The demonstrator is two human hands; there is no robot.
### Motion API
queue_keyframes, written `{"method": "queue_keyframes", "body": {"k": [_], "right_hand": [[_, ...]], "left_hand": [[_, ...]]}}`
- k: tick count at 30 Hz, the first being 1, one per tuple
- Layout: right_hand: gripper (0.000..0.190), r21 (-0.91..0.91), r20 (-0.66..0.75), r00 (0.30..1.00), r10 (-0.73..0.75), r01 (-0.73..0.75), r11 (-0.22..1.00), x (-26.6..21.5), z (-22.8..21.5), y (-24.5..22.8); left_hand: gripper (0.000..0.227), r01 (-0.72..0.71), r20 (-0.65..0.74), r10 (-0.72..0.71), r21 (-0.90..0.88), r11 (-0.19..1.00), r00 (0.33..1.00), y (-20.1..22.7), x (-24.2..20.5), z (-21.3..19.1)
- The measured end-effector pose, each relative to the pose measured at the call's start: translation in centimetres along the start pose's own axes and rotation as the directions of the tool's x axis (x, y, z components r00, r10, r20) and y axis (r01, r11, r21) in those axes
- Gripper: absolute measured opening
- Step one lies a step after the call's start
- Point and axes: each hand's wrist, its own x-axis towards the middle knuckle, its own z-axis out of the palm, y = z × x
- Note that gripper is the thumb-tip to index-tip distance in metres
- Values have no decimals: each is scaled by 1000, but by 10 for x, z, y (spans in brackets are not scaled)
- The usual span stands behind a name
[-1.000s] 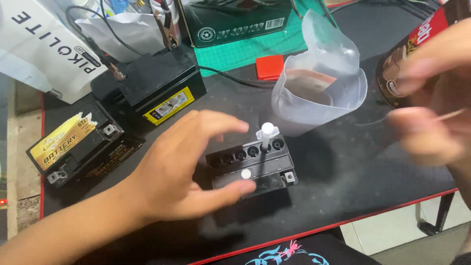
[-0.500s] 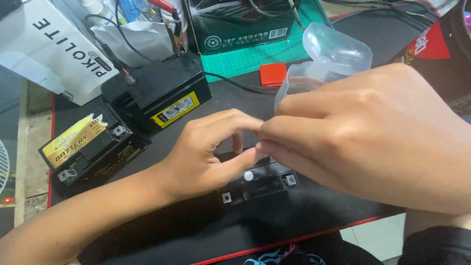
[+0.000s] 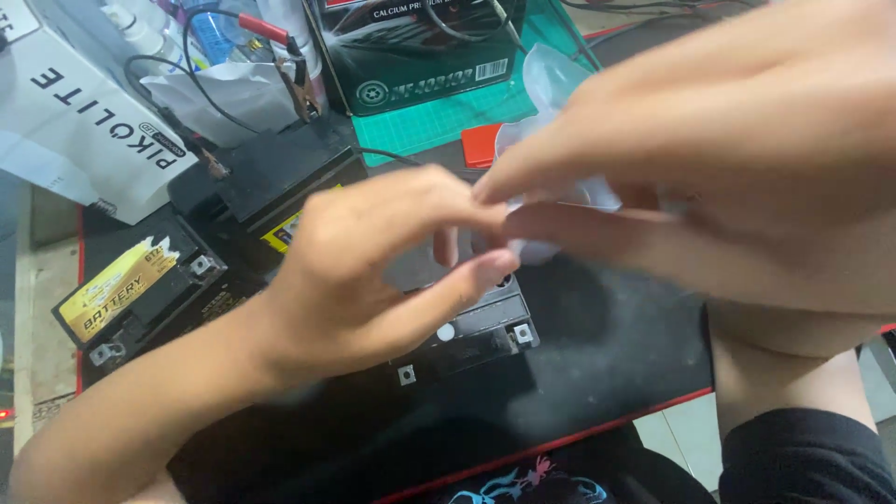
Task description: Using a syringe to fill the individual cells of a lead-acid battery with liquid from a container.
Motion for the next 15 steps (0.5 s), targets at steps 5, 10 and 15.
{"method": "queue_keyframes", "body": {"k": [5,10,15], "right_hand": [[16,176,-42,995,91,-82,981,-1,-16,36],[25,366,-63,979,196,-160,917,-5,-27,54],[27,276,-2,789,614,-590,759,-5,-25,103]], "left_hand": [[13,-89,24,87,97,991,996,12,31,-11],[8,-133,-27,138,129,983,990,4,48,-5],[7,-130,-47,131,40,991,990,-8,66,6]]}}
